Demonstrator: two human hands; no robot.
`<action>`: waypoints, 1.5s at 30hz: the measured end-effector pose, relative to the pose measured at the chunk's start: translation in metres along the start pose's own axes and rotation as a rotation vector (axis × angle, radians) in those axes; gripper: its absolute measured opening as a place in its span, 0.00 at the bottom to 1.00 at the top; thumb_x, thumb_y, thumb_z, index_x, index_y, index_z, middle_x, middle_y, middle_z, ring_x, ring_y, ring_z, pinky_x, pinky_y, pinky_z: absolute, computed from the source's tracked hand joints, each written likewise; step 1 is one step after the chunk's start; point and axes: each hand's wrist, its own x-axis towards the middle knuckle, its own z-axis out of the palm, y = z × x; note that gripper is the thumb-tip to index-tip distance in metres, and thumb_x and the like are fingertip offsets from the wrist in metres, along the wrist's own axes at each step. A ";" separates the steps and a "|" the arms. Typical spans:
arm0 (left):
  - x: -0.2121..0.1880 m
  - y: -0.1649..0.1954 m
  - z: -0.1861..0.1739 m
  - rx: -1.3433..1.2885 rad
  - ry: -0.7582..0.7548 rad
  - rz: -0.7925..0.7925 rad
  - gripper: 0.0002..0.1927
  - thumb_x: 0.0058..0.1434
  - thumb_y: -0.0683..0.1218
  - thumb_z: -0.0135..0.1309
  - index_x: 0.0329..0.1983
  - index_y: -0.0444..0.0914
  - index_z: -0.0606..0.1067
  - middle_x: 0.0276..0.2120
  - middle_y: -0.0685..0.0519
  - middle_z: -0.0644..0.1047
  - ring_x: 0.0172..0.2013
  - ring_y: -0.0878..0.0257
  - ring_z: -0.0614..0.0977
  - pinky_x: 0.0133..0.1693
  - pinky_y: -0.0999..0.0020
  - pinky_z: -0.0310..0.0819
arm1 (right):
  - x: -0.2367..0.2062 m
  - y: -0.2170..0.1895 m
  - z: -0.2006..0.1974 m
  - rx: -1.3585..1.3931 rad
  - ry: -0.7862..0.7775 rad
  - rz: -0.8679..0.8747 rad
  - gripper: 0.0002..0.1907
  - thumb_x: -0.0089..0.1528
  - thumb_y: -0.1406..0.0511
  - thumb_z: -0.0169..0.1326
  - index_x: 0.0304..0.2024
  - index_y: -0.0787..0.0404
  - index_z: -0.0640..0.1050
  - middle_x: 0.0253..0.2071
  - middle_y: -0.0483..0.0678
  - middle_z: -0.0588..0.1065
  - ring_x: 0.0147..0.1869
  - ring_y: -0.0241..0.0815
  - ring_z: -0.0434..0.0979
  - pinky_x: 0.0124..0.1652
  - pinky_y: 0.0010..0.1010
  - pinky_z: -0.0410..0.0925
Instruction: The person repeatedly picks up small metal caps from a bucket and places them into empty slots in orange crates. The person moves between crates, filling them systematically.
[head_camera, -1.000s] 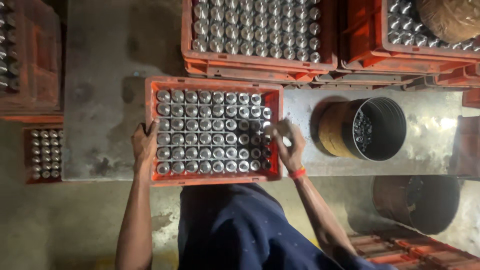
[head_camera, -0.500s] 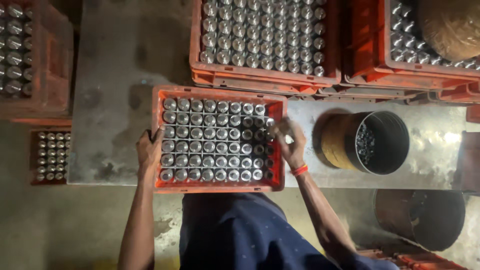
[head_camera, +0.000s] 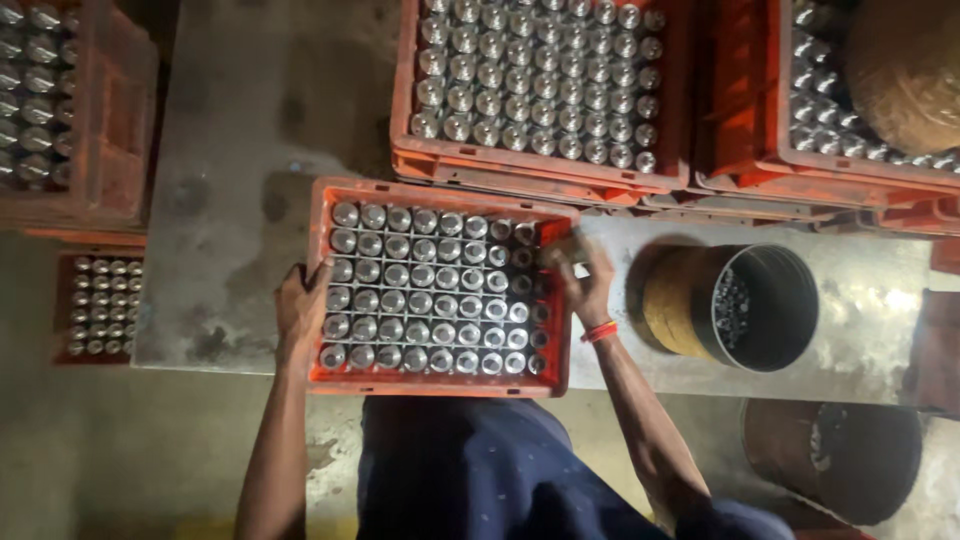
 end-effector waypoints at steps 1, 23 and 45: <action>0.001 -0.001 -0.001 0.001 -0.012 -0.028 0.27 0.66 0.61 0.55 0.37 0.30 0.74 0.32 0.35 0.78 0.33 0.40 0.80 0.38 0.49 0.72 | 0.004 0.000 0.005 0.032 0.112 -0.066 0.30 0.62 0.71 0.63 0.66 0.64 0.72 0.45 0.52 0.79 0.44 0.47 0.80 0.49 0.34 0.73; 0.009 -0.008 0.009 0.041 0.032 0.014 0.27 0.63 0.63 0.58 0.37 0.32 0.75 0.34 0.33 0.79 0.38 0.34 0.81 0.39 0.46 0.74 | 0.048 -0.061 0.094 -0.005 -0.040 -0.338 0.29 0.60 0.73 0.65 0.63 0.60 0.74 0.53 0.55 0.79 0.58 0.52 0.79 0.59 0.42 0.69; 0.013 -0.022 0.014 0.060 0.023 0.047 0.28 0.64 0.64 0.57 0.40 0.33 0.76 0.35 0.34 0.81 0.40 0.33 0.82 0.41 0.44 0.75 | -0.046 -0.044 0.083 0.001 -0.067 -0.138 0.24 0.61 0.75 0.61 0.59 0.59 0.76 0.48 0.50 0.78 0.46 0.44 0.80 0.53 0.35 0.71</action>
